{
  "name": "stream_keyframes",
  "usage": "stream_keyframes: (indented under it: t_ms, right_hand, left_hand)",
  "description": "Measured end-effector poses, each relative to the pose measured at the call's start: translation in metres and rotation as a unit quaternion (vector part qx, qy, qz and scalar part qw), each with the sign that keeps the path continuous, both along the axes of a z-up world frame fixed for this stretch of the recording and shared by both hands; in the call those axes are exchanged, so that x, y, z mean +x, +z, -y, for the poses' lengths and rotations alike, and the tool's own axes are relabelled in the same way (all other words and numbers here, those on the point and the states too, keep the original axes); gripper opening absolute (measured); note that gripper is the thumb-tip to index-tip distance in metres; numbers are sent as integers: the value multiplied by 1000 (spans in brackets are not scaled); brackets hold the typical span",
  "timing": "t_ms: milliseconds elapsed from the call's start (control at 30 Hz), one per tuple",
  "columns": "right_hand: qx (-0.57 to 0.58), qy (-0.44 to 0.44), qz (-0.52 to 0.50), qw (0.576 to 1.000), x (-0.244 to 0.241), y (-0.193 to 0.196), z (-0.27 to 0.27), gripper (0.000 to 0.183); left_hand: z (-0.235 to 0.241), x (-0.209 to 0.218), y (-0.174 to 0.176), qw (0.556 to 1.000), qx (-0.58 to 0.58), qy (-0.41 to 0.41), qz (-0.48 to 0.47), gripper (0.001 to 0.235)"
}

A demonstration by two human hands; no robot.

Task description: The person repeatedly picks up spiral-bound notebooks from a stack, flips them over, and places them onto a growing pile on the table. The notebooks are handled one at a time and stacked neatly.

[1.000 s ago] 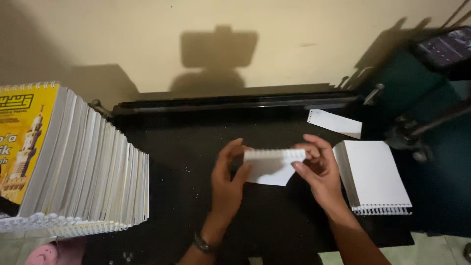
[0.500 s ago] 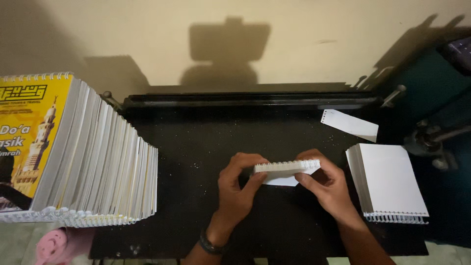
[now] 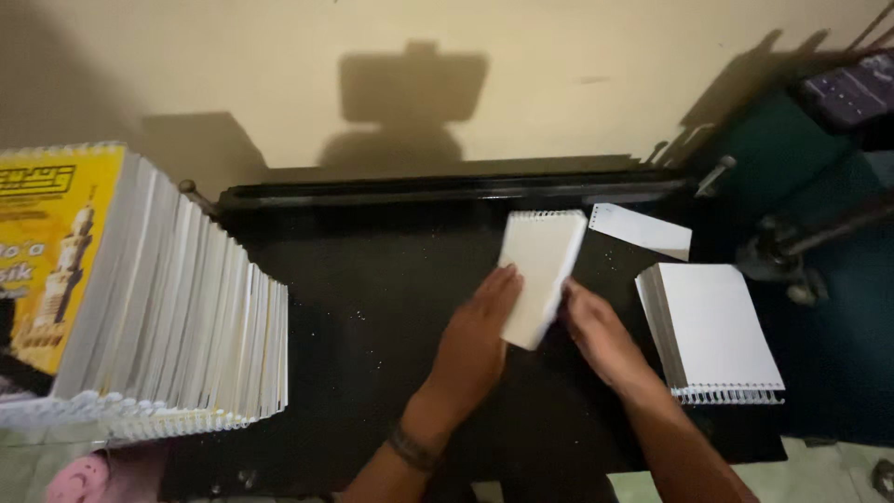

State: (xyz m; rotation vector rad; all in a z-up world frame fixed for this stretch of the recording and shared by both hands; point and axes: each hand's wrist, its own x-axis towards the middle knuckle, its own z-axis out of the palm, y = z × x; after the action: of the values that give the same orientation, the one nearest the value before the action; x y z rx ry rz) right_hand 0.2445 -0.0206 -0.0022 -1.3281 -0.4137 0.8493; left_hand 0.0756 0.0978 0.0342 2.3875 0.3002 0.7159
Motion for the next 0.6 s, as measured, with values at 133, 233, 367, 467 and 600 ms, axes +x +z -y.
stream_keyframes:
  t_ms: [133, 233, 367, 467, 600]
  right_hand:
    - [-26, 98, 387, 917, -20, 51, -10, 89]
    - [-73, 79, 373, 922, -28, 64, -16, 124]
    - [-108, 39, 369, 922, -18, 51, -11, 125]
    - [-83, 5, 365, 927, -8, 29, -9, 104]
    - [-152, -46, 233, 959, 6, 14, -2, 69]
  left_hand:
    - [-1, -9, -15, 919, -376, -3, 117, 45]
    - [-6, -11, -26, 865, -486, -37, 118, 50]
    - [0, -8, 3, 857, -496, -66, 124, 49]
    - [-8, 0, -43, 852, -501, -11, 154, 37]
    - [-10, -14, 10, 846, -499, 35, 185, 63]
